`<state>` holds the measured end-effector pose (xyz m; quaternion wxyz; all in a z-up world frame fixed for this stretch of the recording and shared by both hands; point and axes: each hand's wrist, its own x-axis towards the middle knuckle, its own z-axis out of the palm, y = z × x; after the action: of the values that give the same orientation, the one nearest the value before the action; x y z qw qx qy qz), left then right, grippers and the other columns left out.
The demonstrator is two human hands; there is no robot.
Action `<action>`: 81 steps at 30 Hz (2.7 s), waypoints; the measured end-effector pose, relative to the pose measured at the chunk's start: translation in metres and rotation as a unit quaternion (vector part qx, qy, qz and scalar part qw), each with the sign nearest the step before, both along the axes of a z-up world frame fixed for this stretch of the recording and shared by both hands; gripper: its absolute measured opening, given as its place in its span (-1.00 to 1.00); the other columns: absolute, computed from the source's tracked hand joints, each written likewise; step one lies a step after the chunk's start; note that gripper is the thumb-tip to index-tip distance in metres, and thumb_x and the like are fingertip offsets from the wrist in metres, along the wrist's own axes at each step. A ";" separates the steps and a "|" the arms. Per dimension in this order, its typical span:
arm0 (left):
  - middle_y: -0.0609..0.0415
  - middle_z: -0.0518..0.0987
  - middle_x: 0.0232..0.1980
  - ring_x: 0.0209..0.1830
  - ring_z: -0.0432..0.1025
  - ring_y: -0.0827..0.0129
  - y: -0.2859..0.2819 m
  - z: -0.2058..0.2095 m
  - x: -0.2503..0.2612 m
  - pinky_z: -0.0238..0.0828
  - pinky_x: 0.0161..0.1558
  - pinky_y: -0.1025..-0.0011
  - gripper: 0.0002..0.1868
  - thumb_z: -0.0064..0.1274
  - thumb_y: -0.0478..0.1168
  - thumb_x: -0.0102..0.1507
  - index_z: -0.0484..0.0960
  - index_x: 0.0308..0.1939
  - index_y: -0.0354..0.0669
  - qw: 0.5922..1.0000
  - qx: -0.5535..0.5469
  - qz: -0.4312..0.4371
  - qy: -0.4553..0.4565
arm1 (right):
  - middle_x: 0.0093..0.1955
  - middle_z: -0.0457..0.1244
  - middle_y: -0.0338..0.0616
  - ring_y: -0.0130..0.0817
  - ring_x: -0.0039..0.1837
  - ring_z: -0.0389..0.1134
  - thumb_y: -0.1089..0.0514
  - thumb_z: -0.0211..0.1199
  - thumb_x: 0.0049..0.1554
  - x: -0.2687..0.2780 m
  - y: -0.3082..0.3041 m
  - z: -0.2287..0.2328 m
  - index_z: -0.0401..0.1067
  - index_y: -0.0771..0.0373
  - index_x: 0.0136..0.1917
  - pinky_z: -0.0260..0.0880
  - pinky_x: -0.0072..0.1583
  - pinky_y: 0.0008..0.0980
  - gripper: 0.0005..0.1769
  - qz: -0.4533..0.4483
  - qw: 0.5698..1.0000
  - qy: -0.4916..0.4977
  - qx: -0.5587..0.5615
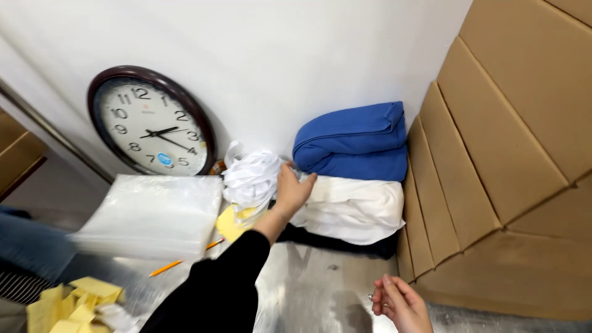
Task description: Hanging various folded garments onto a clothes rack using hangers
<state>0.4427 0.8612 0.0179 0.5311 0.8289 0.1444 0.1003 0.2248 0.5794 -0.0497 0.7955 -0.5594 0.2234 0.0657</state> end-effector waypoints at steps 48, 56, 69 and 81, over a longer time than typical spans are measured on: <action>0.09 0.56 0.32 0.09 0.51 0.10 0.041 0.157 -0.522 0.57 -0.14 0.31 -0.21 0.07 -0.39 -0.13 0.59 0.24 0.04 0.717 0.202 -0.482 -0.462 | 0.22 0.40 -0.07 -0.32 0.15 0.46 0.04 0.59 -0.17 -0.408 0.096 0.183 0.40 0.17 0.40 0.49 0.17 -0.36 -0.12 -0.016 0.981 -0.126 -0.148; -0.13 0.41 0.37 0.37 0.44 0.11 -0.003 0.099 -0.616 0.42 0.34 0.23 -0.40 0.27 -0.24 0.18 0.51 0.32 -0.12 0.864 -0.044 -0.389 -0.316 | 0.14 0.45 0.17 -0.17 0.11 0.46 0.28 0.57 -0.28 -0.511 0.087 0.181 0.28 0.13 0.57 0.42 0.15 -0.30 0.14 -0.232 0.958 -0.137 -0.101; 0.27 0.82 0.12 0.13 0.69 0.57 -0.145 0.102 -0.683 0.59 0.09 0.51 -0.58 0.03 0.06 0.29 0.64 0.21 0.15 0.787 -0.068 -0.602 0.120 | 0.14 0.34 0.19 0.00 0.12 0.38 0.37 0.35 -0.13 -0.619 -0.008 0.222 0.24 0.06 0.62 0.41 0.18 -0.10 0.04 -0.475 0.876 -0.015 -0.076; 0.25 0.65 0.31 0.26 0.49 0.60 -0.369 0.101 -0.761 0.43 0.27 0.51 -0.43 -0.07 0.07 0.35 0.46 0.43 0.07 0.601 -0.136 -0.764 0.194 | 0.11 0.34 0.19 -0.08 0.10 0.35 0.39 0.38 -0.12 -0.705 -0.183 0.206 0.29 0.05 0.59 0.41 0.16 -0.12 0.01 -0.540 0.838 -0.011 -0.077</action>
<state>-0.3184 0.4920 0.1194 0.4804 0.5556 -0.4296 -0.5254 -0.4801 0.3964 0.1563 0.6615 -0.4102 0.4859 -0.3977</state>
